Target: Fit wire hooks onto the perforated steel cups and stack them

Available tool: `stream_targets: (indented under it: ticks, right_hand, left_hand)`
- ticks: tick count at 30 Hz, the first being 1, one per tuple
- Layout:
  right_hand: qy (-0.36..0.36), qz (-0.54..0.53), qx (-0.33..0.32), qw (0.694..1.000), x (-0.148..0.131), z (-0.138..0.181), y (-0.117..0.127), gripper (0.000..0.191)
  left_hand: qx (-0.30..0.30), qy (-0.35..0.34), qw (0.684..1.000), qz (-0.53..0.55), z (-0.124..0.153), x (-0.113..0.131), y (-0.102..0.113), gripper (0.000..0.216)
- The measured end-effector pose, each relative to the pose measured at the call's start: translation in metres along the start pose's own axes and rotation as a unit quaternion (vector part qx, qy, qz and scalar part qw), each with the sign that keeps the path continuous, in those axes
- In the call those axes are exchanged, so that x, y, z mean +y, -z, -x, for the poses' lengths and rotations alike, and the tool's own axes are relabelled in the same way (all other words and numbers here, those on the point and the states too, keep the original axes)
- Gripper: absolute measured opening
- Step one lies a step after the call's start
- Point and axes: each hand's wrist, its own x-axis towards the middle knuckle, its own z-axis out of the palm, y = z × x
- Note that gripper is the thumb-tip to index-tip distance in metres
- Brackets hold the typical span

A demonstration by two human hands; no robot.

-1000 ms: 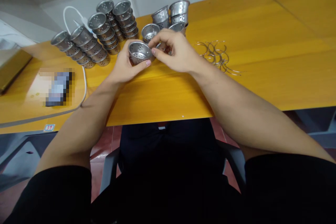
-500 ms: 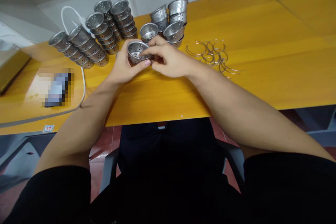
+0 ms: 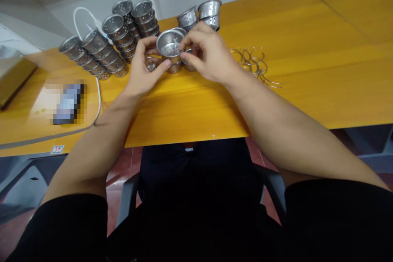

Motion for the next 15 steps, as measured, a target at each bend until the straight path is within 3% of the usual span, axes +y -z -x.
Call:
stream_targets:
  ticks: [6,9,12,15]
  right_hand:
    - [-0.023,0.011,0.016,1.000,0.014,0.002,0.014,0.043]
    - [-0.053,0.039,0.032,0.997,0.017,0.002,0.017,0.042]
    - [-0.058,0.053,0.038,0.996,0.019,0.003,0.014,0.048]
    - [-0.030,0.045,0.025,0.998,0.027,0.002,0.003,0.046]
  left_hand:
    - [0.028,0.014,0.997,-0.075,-0.003,-0.005,0.012,0.090]
    - [0.037,0.005,0.996,-0.080,-0.003,-0.008,0.013,0.077]
    - [0.058,0.011,0.995,-0.081,-0.006,-0.018,0.017,0.056]
    - [0.063,0.046,0.993,-0.088,-0.007,-0.032,0.022,0.050]
